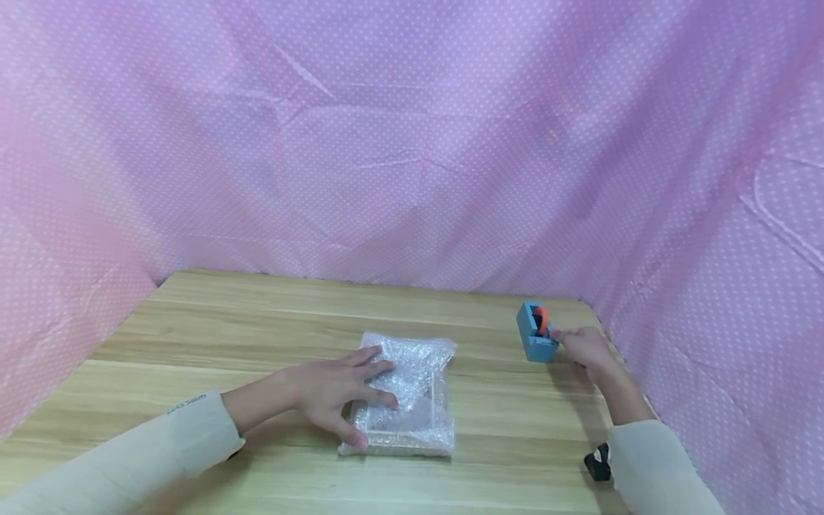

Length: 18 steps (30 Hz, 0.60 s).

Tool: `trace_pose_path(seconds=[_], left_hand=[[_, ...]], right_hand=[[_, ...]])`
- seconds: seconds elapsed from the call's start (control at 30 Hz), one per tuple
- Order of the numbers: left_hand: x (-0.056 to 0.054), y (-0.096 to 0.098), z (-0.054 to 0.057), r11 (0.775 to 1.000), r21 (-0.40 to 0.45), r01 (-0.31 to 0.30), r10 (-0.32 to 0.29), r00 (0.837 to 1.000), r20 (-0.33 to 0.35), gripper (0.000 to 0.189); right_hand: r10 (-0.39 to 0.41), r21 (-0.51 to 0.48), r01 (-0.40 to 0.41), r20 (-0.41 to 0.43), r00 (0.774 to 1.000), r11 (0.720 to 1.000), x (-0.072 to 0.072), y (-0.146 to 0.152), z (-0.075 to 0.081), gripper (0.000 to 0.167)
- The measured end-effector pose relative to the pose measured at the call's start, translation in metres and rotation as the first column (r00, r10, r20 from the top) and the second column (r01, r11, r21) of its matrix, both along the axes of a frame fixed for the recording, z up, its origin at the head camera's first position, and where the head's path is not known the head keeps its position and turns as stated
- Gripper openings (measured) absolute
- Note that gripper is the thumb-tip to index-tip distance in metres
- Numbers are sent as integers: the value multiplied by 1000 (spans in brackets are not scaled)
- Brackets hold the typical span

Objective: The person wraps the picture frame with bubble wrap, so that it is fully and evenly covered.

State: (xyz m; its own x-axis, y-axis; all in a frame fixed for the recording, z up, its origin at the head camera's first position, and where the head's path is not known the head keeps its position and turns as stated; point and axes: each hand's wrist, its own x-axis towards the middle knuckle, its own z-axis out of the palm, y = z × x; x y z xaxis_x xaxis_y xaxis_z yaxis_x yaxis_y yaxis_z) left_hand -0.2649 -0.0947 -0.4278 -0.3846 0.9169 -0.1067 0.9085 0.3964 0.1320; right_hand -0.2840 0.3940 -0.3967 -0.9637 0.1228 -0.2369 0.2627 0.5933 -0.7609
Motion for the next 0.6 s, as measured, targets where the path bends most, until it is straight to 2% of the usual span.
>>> trace_pose_path(seconds=[0.1,0.17,0.37,0.47,0.6], left_hand=[[1,3,-3,1000,-3,-2,2,1000,-7,75],[2,3,-2,1000,-3,-4,4,1000,-1,75],[4,3,-1,1000,-6,-10,10,1000,9,75],[4,4,-2,1000,-7,-14,14,1000,6,75],[4,4,-4,1000,-4,-16,16,1000,6,75]], right_hand=[[-39,-172,44,30,999,984,-3,3,-5,32],[-31,-267,43,46,998,963,-5,3,-4,31],[9,-464,37,97,995,885,-6,2,0,35],[22,-565,49,117,993,824,-5,-1,1,37],[-1,-673,103,150,989,732,-5,-3,-1,39]])
